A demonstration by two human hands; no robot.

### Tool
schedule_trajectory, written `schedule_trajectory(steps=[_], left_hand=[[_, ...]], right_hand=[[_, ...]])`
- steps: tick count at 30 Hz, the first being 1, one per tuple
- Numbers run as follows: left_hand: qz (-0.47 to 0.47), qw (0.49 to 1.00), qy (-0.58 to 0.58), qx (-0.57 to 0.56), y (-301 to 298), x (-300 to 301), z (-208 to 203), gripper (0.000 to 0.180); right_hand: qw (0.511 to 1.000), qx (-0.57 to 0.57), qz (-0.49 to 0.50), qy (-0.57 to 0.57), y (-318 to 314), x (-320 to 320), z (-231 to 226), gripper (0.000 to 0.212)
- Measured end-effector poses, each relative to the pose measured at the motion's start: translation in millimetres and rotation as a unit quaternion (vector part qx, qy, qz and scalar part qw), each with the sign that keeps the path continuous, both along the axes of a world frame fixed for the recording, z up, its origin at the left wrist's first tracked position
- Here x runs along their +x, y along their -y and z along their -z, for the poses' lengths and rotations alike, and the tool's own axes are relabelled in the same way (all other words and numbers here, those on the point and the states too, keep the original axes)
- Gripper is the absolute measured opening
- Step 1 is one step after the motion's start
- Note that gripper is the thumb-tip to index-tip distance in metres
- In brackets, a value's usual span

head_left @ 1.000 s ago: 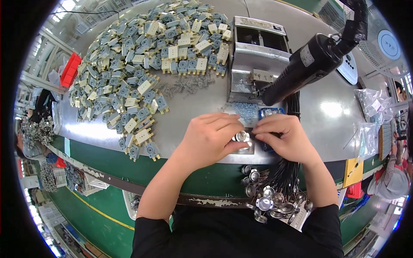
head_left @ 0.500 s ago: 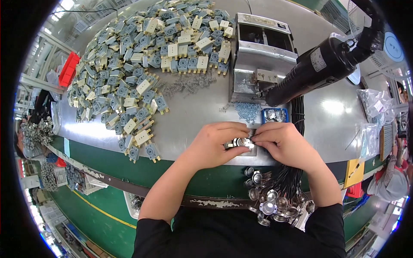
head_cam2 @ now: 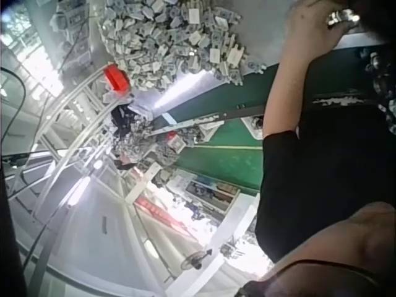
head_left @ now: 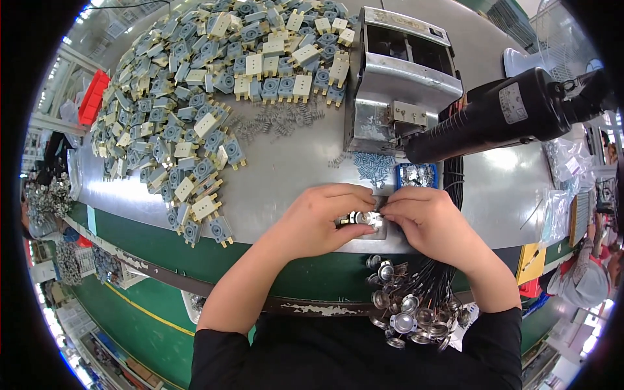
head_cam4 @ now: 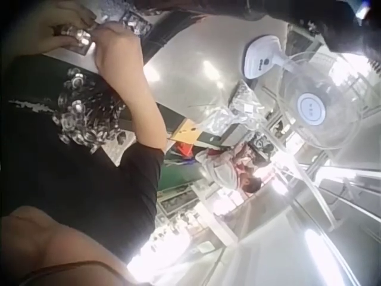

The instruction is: Assembling small electronic components at a factory workbench using an electric screwdriver and connecting wires.

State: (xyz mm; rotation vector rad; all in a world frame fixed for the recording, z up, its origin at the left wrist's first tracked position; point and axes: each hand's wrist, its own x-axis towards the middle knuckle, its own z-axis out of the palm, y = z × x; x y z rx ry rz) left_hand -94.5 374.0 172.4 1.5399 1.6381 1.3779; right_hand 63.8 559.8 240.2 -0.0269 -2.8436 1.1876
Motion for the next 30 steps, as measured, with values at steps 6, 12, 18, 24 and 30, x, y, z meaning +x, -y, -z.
schedule_trajectory(steps=[6, 12, 18, 24, 30], left_hand=[[-0.006, 1.0, 0.007, 0.018, 0, 2, 0, 0.033], [-0.013, 1.0, 0.022, 0.009, 1, 3, 0, 0.031], [-0.019, 1.0, 0.013, 0.008, 4, 3, -1, 0.031], [-0.017, 0.999, 0.015, 0.032, 3, 3, 1, 0.031], [-0.023, 0.999, 0.017, 0.043, 5, 3, 1, 0.031]], right_hand=[[1.0, 0.007, 0.019, -0.004, -2, -4, 5, 0.013], [0.996, 0.091, 0.001, -0.019, -1, -3, 6, 0.018], [0.995, 0.051, 0.0, -0.085, 0, -7, -9, 0.022], [0.991, -0.069, 0.112, 0.015, 6, -13, -15, 0.025], [0.998, -0.052, 0.019, 0.03, -1, -18, -16, 0.02]])
